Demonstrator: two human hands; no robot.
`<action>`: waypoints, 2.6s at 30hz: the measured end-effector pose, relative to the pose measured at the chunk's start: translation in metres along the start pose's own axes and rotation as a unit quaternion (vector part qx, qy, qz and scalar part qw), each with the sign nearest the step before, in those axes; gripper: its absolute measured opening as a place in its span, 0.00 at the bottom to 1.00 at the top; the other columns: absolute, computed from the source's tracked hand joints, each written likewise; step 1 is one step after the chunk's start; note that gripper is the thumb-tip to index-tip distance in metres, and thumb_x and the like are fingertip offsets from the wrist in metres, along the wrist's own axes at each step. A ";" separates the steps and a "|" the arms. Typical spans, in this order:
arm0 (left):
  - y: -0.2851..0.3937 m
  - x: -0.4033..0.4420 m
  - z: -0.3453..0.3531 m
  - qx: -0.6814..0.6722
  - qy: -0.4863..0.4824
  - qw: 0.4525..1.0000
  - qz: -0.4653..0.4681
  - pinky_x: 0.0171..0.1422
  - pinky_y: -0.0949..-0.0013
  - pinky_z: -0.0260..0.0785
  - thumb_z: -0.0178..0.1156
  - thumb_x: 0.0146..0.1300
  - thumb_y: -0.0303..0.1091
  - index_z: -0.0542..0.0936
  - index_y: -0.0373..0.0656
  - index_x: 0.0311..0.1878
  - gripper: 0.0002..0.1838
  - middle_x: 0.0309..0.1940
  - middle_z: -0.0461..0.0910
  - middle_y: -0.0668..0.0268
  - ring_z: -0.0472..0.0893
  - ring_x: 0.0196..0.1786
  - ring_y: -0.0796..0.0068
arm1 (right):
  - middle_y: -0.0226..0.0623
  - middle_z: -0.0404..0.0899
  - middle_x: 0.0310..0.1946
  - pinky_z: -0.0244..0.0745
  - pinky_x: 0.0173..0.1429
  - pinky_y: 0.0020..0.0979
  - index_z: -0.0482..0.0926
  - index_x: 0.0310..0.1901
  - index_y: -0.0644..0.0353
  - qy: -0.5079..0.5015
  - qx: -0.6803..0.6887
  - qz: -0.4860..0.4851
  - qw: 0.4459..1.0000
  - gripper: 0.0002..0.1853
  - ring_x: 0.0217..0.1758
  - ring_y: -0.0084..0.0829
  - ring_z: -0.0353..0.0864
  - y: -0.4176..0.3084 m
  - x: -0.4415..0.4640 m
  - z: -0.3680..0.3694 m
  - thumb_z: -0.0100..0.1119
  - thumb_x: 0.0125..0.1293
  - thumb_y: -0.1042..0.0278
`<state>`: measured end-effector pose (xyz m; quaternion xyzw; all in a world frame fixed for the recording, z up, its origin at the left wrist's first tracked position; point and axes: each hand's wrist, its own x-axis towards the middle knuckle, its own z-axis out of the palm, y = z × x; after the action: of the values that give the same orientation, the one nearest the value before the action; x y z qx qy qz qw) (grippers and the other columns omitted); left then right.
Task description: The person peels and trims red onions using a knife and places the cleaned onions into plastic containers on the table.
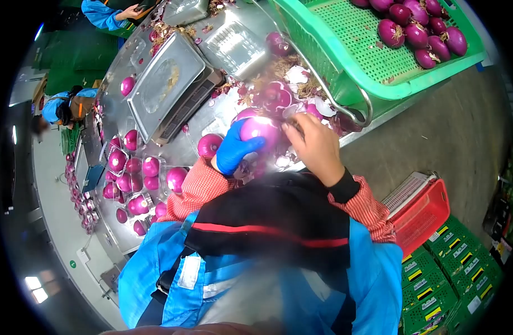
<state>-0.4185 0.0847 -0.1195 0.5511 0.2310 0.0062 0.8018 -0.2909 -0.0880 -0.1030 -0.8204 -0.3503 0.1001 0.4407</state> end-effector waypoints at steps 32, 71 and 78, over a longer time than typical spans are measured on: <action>0.006 0.007 0.015 0.207 -0.082 0.968 0.114 0.64 0.63 0.70 0.77 0.46 0.33 0.58 0.40 0.72 0.51 0.58 0.73 0.58 0.74 0.62 0.65 | 0.43 0.82 0.42 0.78 0.43 0.42 0.79 0.50 0.63 0.009 -0.058 0.020 0.998 0.24 0.39 0.48 0.83 -0.005 0.016 0.013 0.65 0.60 0.51; -0.004 -0.007 -0.002 0.061 -0.034 0.997 0.016 0.36 0.69 0.79 0.67 0.56 0.33 0.79 0.35 0.51 0.20 0.35 0.84 0.59 0.84 0.34 0.69 | 0.36 0.79 0.30 0.76 0.32 0.35 0.83 0.42 0.59 0.026 -0.044 -0.192 0.980 0.11 0.28 0.38 0.82 -0.026 -0.003 -0.010 0.67 0.55 0.74; -0.015 -0.016 -0.008 -0.266 -0.201 0.926 -0.177 0.54 0.54 0.80 0.62 0.60 0.53 0.66 0.36 0.67 0.39 0.57 0.77 0.48 0.82 0.55 0.54 | 0.43 0.81 0.28 0.76 0.33 0.40 0.79 0.39 0.61 -0.018 0.020 -0.061 0.998 0.09 0.30 0.44 0.83 0.005 0.013 0.004 0.63 0.57 0.69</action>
<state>-0.4390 0.0819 -0.1293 0.2577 0.1488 -0.1855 0.9365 -0.2812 -0.0789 -0.1075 -0.7865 -0.4059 0.0945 0.4558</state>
